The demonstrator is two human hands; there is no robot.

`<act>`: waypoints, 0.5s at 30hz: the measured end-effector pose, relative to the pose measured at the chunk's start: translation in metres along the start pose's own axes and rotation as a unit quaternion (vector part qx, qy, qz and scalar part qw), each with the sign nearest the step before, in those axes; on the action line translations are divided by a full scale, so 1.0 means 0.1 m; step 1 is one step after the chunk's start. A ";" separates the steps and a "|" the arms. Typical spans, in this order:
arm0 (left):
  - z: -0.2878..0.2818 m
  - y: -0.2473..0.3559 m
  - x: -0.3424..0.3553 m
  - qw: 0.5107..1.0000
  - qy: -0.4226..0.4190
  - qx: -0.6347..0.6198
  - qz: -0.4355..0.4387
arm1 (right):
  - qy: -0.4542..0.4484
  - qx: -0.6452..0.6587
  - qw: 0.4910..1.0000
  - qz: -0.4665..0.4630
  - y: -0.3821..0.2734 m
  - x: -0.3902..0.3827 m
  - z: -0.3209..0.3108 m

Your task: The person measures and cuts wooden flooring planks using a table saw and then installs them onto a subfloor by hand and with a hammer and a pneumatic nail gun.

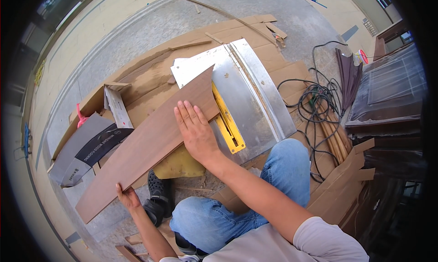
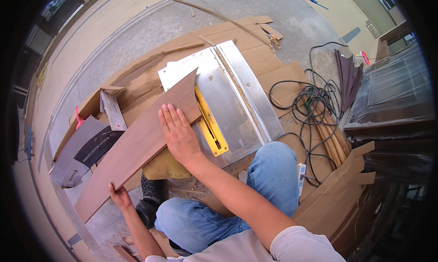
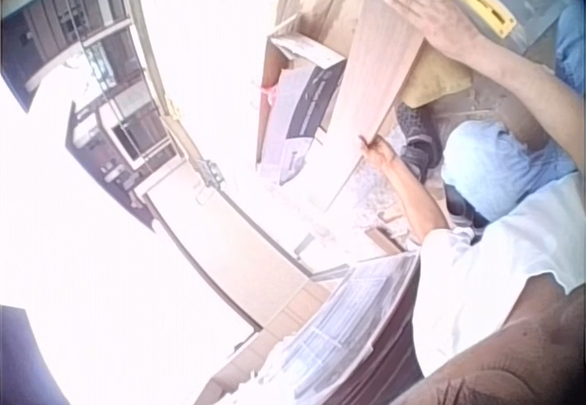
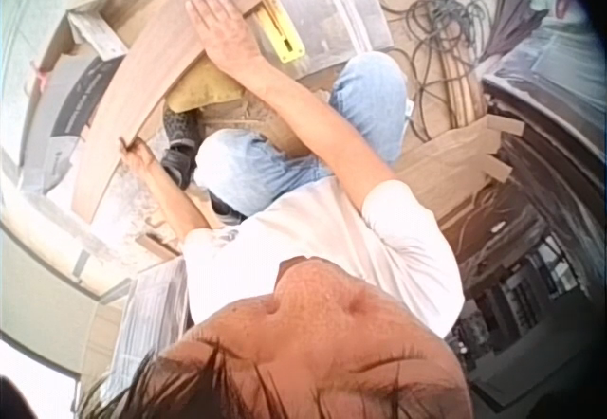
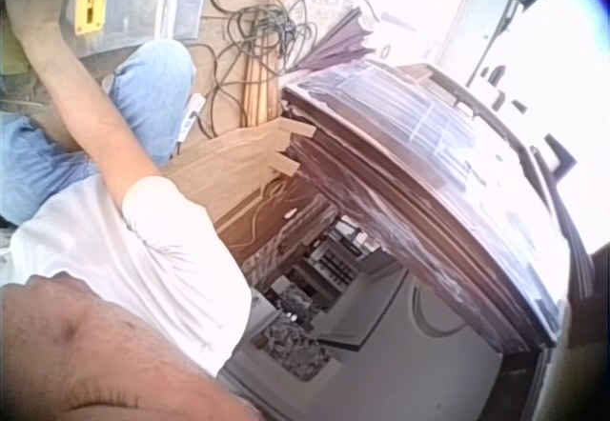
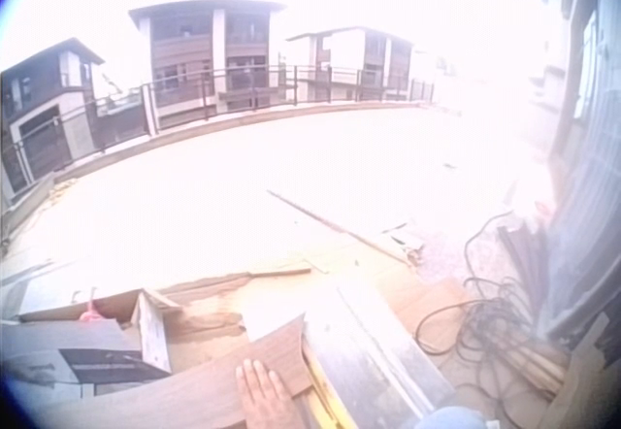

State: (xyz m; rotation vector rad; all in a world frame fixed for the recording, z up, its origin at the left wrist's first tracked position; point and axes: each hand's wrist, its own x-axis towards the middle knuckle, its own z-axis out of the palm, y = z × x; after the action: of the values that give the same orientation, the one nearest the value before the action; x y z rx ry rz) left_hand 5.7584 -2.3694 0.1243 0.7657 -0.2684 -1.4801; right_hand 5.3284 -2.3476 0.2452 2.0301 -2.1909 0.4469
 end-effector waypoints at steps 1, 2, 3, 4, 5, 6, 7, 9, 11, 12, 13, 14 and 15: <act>-0.02 0.01 0.00 1.000 0.000 0.000 0.000 | 0.002 0.005 1.000 0.000 0.00 0.00 0.00; -0.03 0.02 0.00 1.000 0.002 0.004 0.002 | 0.003 0.010 1.000 0.000 0.00 0.00 0.00; -0.04 0.03 0.00 1.000 0.004 0.009 0.005 | 0.003 0.010 1.000 -0.001 0.00 0.00 0.00; -0.05 0.03 0.00 1.000 0.004 0.009 0.005 | 0.002 0.013 1.000 0.000 -0.01 0.00 -0.01; 0.01 0.02 -0.02 1.000 0.008 0.026 0.012 | 0.001 0.014 1.000 0.001 0.00 -0.01 0.00; 0.04 0.00 -0.03 0.999 0.012 0.043 0.019 | 0.000 0.013 1.000 0.001 0.00 -0.01 0.00; 0.03 -0.01 -0.03 0.999 0.013 0.042 0.018 | 0.000 0.013 1.000 0.001 0.01 -0.02 0.01; 0.03 0.00 -0.03 0.999 0.011 0.034 0.017 | 0.001 0.015 1.000 -0.001 0.00 -0.01 0.01; 0.03 0.01 -0.04 0.999 0.011 0.034 0.018 | -0.002 0.009 1.000 -0.003 0.00 -0.01 0.00; 0.04 0.00 -0.05 0.999 0.010 0.034 0.018 | -0.002 0.009 1.000 -0.003 0.00 -0.01 0.00; 0.03 0.00 -0.05 0.999 0.010 0.034 0.019 | -0.001 0.009 1.000 -0.003 0.00 -0.02 0.01; 0.03 0.00 -0.05 0.999 0.009 0.033 0.019 | 0.001 0.009 1.000 -0.003 0.00 -0.02 0.01; 0.02 0.01 -0.05 0.999 0.007 0.032 0.019 | 0.001 0.009 1.000 -0.004 0.00 -0.02 0.01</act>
State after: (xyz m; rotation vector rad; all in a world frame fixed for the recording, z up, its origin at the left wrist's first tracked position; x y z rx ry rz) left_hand 5.7569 -2.3656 0.1277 0.8177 -0.3181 -1.4352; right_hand 5.3286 -2.3462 0.2439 2.0464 -2.1855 0.4694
